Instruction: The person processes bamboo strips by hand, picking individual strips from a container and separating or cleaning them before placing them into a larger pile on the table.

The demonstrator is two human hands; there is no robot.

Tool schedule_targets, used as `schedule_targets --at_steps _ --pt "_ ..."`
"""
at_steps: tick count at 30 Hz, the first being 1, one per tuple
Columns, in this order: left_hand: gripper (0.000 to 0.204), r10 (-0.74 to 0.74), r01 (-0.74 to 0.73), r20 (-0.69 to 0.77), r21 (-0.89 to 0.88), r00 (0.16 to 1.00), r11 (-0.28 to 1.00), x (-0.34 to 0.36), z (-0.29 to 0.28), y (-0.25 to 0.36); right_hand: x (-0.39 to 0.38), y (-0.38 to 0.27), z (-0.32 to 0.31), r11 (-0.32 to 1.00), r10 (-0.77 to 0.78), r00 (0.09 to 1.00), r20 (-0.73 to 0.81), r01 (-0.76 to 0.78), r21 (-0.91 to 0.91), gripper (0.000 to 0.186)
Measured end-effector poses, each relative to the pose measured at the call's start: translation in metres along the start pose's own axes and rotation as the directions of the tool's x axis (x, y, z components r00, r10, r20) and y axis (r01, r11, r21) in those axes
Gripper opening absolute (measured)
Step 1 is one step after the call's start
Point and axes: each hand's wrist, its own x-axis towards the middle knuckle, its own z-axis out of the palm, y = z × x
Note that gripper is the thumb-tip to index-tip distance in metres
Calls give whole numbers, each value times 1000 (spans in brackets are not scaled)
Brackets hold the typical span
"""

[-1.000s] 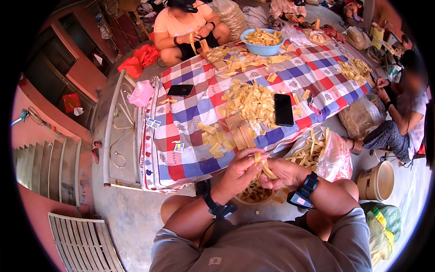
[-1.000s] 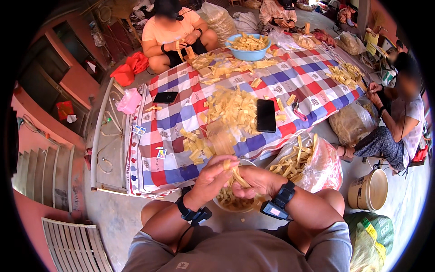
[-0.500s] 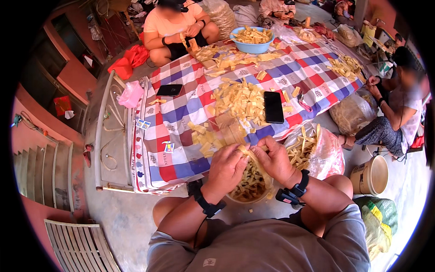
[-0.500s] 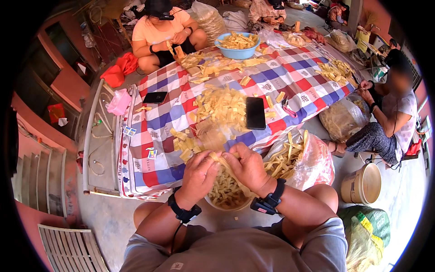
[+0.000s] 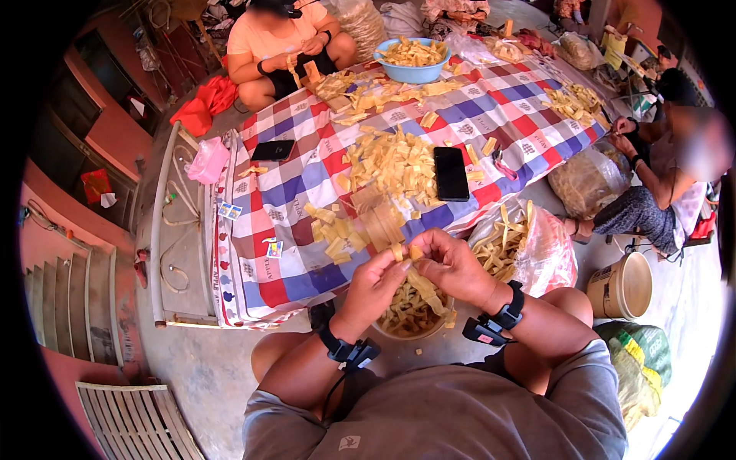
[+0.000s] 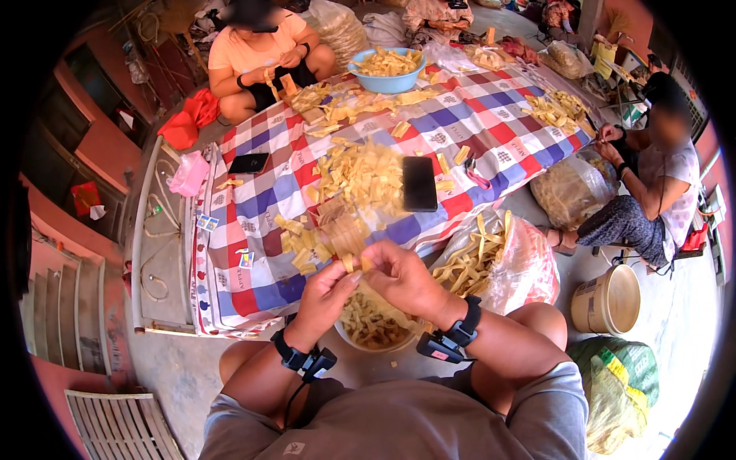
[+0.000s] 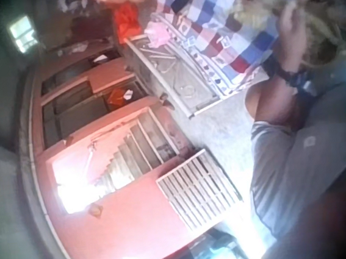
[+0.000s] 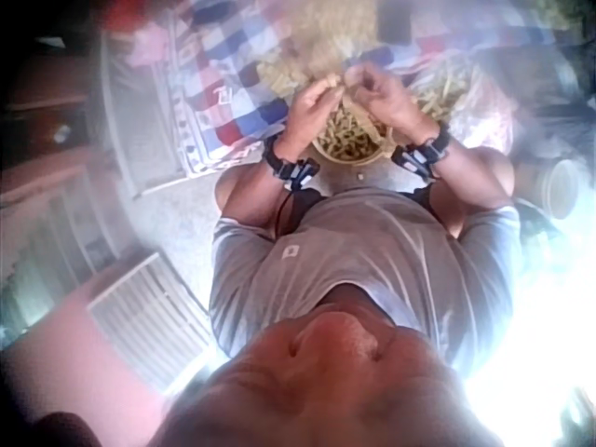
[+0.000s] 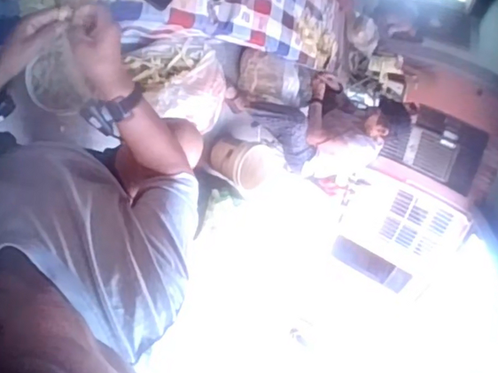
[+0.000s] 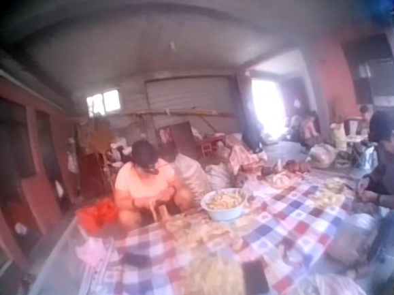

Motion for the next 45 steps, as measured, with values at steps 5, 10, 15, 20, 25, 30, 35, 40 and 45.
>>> schedule_targets --at_steps 5,10,15,20,25,30,35,40,45 --pt "20 40 -40 3 18 999 999 1 2 -8 -3 -7 -4 967 -87 995 40 94 -237 19" --pt "20 12 -10 66 -35 998 999 2 2 -13 4 1 -14 891 -212 974 77 225 -394 26" --pt "30 -98 112 235 -46 967 993 3 -4 -12 11 -9 -26 994 107 965 238 -108 -11 39" --pt "40 -207 332 381 -301 901 894 4 -5 -3 12 -7 -23 965 116 953 278 -175 196 42" --pt "39 -245 390 376 -379 893 839 -1 -5 0 13 -2 -20 994 55 975 216 -74 81 48" --pt "18 -286 335 185 -351 940 874 -5 -3 0 3 -7 -7 995 -51 983 175 65 -73 57" --pt "9 -257 248 12 -317 966 915 -3 0 -1 -7 -10 4 900 -196 966 168 245 -360 60" --pt "9 -121 129 50 -236 991 963 -1 -6 -10 -3 7 -1 981 -154 986 57 159 -113 45" --pt "13 -175 207 174 -188 969 960 -1 -10 0 2 -6 -8 993 115 978 176 -109 -45 21"
